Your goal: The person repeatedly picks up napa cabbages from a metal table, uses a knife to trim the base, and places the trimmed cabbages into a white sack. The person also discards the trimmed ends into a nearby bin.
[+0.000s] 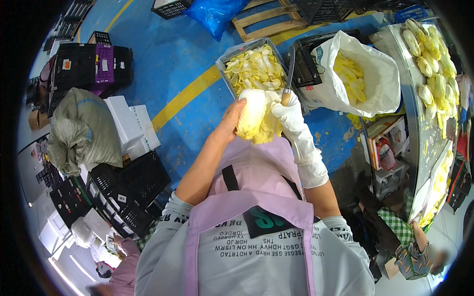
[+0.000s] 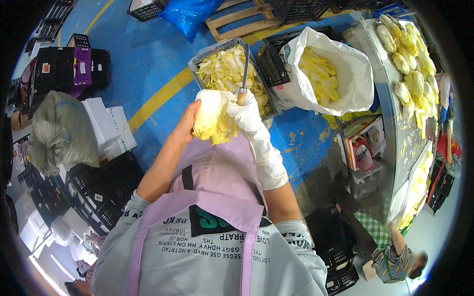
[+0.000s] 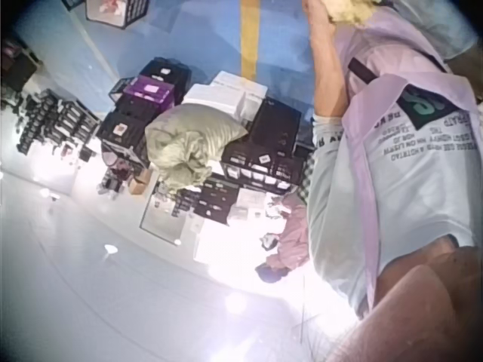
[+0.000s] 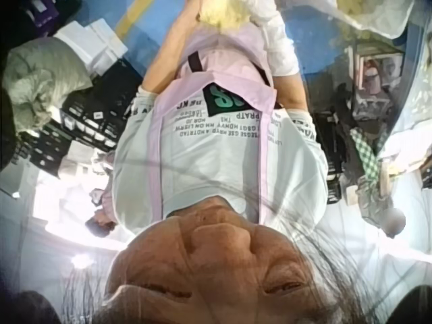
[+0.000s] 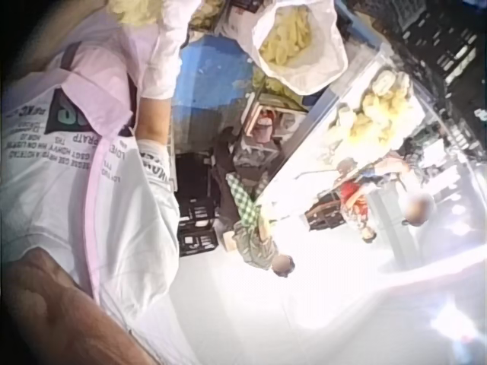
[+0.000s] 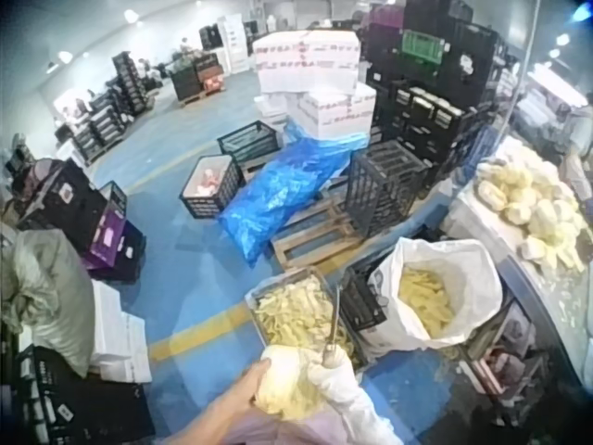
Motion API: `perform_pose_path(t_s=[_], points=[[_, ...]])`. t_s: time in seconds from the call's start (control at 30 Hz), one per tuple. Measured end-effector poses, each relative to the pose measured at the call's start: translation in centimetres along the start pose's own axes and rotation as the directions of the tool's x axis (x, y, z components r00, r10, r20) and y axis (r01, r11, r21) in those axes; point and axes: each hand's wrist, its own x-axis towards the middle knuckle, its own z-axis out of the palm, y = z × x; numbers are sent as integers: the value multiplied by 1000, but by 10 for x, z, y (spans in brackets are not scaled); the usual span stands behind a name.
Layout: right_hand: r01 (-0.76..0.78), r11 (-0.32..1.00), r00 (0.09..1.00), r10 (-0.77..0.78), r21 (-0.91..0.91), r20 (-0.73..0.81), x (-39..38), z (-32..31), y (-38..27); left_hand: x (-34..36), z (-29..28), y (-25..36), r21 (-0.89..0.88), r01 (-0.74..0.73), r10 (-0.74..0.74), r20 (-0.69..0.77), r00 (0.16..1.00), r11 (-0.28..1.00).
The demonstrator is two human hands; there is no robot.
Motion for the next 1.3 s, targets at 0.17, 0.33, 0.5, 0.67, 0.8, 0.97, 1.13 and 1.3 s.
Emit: perform_pose_path(t_s=[0.17,0.33,0.5,0.67,0.8,0.97,1.13,1.3], points=[[-23,1000,990,24,-10,136,-9,16,-25,5,2,-4,329,-176,211,-74,975,928],[-3,995,1000,6,-102,22,17,-23,8,6,-12,1,-72,-49,45,-60,997,996],[-41,972,999,42,-233,1,20,-23,9,8,-9,11,-62,-64,58,-88,994,996],[-108,988,899,146,-115,413,-3,12,-29,10,-3,3,233,-148,169,-74,983,961],[-178,983,926,178,-31,333,-1,2,-8,8,9,-2,399,-247,310,-102,945,883],[-173,975,919,210,-137,333,-3,3,-10,15,6,-12,726,-390,547,22,837,567],[-171,979,936,197,-111,291,-8,-2,-8,17,2,-13,669,-383,490,32,871,637],[-234,958,940,267,-168,212,-8,-8,-9,9,16,-4,500,-386,426,36,904,776]])
